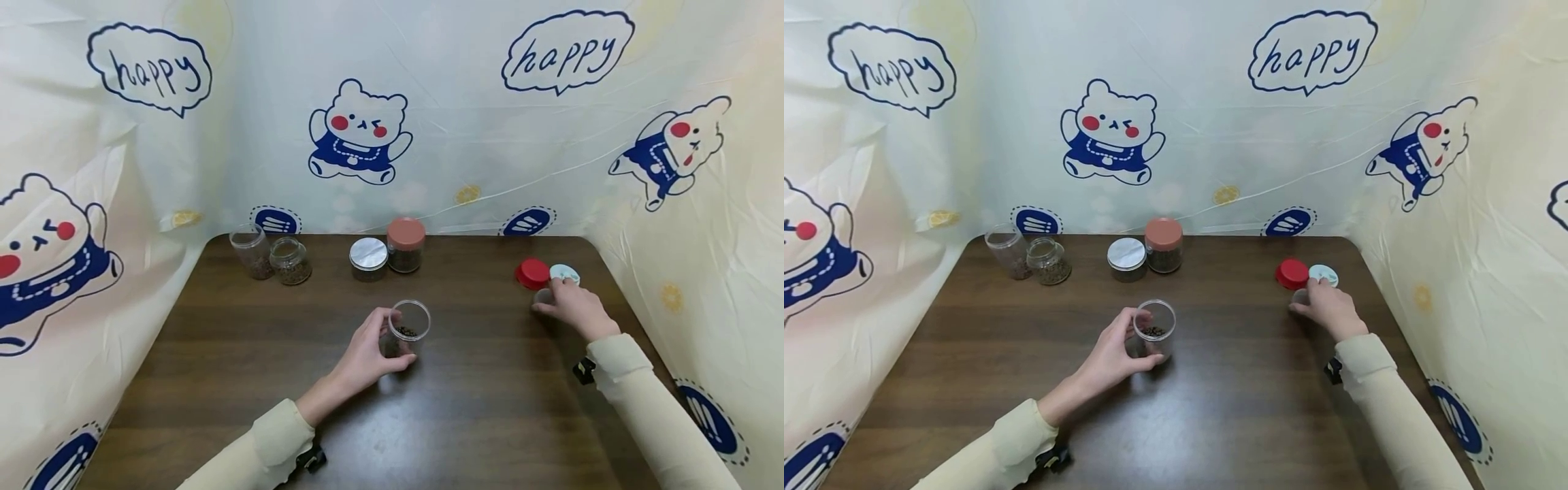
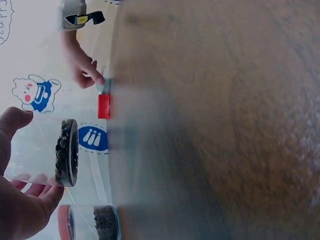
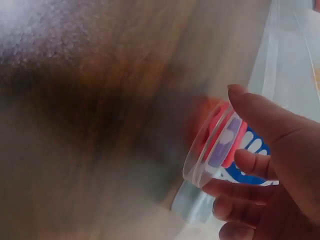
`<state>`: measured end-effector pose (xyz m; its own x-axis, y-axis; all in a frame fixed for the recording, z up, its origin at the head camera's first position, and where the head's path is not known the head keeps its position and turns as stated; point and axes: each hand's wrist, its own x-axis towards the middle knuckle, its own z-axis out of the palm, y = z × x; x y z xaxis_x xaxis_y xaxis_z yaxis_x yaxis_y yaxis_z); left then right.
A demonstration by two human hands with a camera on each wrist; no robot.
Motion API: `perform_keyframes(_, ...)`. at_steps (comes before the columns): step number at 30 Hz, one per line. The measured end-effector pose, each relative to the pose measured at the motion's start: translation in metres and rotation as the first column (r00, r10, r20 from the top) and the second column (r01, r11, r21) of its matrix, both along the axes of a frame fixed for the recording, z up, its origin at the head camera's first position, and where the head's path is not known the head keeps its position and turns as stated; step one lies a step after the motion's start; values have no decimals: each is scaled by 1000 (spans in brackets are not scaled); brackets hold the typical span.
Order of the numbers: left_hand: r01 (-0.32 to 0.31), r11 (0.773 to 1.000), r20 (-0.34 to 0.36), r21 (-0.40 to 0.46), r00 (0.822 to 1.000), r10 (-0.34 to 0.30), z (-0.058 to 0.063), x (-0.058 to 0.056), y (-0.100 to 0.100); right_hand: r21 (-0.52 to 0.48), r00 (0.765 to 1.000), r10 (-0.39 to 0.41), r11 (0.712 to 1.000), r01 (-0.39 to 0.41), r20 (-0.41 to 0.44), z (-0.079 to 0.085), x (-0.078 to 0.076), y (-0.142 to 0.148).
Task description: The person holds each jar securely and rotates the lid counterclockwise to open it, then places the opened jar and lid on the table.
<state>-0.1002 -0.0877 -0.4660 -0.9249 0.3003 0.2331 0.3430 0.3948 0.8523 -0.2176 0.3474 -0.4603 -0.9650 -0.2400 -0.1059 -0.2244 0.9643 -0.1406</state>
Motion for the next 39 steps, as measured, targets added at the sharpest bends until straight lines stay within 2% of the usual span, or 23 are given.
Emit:
perform_keyframes(5,2,1000,3,5,1000,-2,-1,-1,0,52,999,-39,998,39,-1,-3,-1,3)
perform_keyframes(16,6,1000,-35,13,999,-5,0,0,0,50,992,-127,991,126,1,-10,-4,6)
perform_keyframes(19,8,1000,-43,21,999,-7,0,0,1,63,992,-129,990,129,-3,-11,-5,6)
perform_keyframes(24,7,1000,-17,17,1000,-7,1,0,0,74,992,-129,989,129,-5,-14,-6,5)
perform_keyframes(28,6,1000,0,9,1000,-6,1,0,0,77,988,-150,986,146,45,-12,-6,4)
perform_keyframes(32,3,1000,-17,10,1000,-3,1,-1,0,84,984,-151,986,143,98,-8,-7,3)
perform_keyframes(39,5,1000,-11,7,1000,-5,0,0,0,78,985,-128,990,119,117,-7,-7,3)
